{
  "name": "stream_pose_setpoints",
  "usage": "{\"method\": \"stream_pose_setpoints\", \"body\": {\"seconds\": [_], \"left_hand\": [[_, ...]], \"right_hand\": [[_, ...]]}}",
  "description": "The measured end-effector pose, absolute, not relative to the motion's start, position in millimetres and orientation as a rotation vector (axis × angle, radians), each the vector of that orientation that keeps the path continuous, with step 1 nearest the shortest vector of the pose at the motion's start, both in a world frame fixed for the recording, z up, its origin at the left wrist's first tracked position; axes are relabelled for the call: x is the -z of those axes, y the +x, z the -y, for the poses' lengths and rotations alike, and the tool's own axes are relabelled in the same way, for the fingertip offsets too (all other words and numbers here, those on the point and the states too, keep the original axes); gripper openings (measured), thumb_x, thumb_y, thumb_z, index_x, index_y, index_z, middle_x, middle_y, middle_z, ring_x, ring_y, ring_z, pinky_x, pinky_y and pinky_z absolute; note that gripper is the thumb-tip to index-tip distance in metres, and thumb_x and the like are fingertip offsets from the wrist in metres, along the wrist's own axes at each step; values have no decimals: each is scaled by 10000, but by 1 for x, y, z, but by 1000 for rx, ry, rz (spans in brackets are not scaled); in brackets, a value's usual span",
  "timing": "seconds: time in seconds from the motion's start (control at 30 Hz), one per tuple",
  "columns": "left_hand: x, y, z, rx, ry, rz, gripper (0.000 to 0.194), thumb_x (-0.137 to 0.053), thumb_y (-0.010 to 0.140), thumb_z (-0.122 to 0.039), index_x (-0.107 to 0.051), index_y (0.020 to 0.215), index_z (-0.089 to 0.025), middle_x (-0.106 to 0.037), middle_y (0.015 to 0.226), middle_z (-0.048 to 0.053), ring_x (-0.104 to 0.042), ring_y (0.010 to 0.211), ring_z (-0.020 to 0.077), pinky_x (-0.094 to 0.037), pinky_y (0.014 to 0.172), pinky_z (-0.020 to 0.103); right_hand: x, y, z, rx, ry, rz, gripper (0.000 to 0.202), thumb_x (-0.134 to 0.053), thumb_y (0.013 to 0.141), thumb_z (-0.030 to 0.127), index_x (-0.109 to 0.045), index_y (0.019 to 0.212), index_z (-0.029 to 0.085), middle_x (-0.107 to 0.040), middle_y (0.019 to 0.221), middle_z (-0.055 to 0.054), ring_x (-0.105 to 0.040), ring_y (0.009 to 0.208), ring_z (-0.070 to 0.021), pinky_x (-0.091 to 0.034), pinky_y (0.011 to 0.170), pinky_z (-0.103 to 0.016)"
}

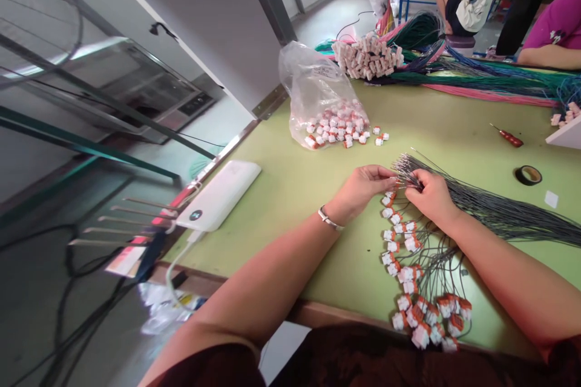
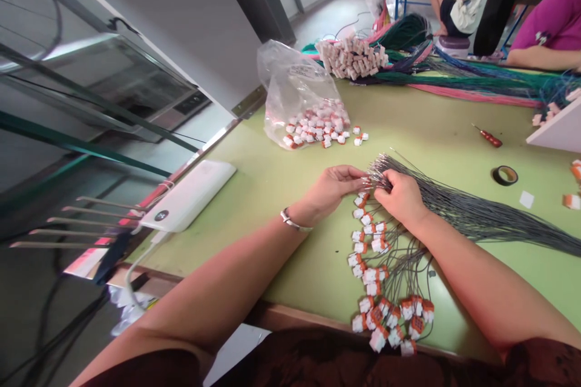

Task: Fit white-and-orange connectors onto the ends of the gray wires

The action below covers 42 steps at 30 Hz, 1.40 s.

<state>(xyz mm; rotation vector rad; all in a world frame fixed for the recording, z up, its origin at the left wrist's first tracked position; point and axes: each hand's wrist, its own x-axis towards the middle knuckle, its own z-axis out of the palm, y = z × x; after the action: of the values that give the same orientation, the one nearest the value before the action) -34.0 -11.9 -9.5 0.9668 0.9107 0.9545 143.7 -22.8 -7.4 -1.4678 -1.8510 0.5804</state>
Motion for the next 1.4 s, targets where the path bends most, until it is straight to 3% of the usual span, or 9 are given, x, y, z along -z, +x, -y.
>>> {"method": "stream_pose_setpoints", "body": {"seconds": [0.43,0.9,1.07,1.17,1.3,1.4], "left_hand": [[8,-26,16,-956,773,-840,273,-849,577,-208,-672,753,-99,-719,725,31,-672,682,112,-519,738,243],[15,-24,12,-979,827,-876,242,-836,584,-189,-646,710,-105,-690,680,16,-630,623,88,-496,661,219],[-1,-41,13,-640,1214,-862,184,-778,674,-244,-693,783,-123,-673,636,16,-594,563,91,-482,587,225],[-13,-55,9,-369,1578,-738,148,-742,706,-243,-725,805,-134,-718,779,60,-643,693,137,-521,684,265],[-6,-74,-19,-877,1908,-1304,169,-579,830,-222,-721,853,-133,-701,964,114,-641,904,204,-504,878,356],[11,-89,-44,-945,2117,-1777,285,-511,826,-130,-714,1026,-146,-650,1140,141,-572,1103,267,-413,1018,415]], "right_hand": [[8,142,22,-797,-1374,1669,103,-543,638,293,-553,632,191,-528,539,24,-428,514,-113,-343,504,-241],[13,140,18,-744,-1418,1754,78,-552,631,263,-573,655,192,-545,541,28,-442,511,-118,-348,528,-256],[10,145,14,-894,-1377,1582,183,-589,703,355,-577,619,193,-526,541,25,-433,526,-122,-347,532,-263],[9,145,12,-981,-1355,1471,194,-597,721,375,-602,661,190,-580,584,5,-466,545,-131,-362,543,-270],[8,140,15,-1111,-1371,1347,240,-620,669,331,-611,864,190,-616,581,20,-411,464,-110,-321,486,-258],[7,138,17,-1123,-1350,1328,166,-613,657,318,-581,758,191,-609,586,17,-403,472,-99,-312,486,-252]]}}
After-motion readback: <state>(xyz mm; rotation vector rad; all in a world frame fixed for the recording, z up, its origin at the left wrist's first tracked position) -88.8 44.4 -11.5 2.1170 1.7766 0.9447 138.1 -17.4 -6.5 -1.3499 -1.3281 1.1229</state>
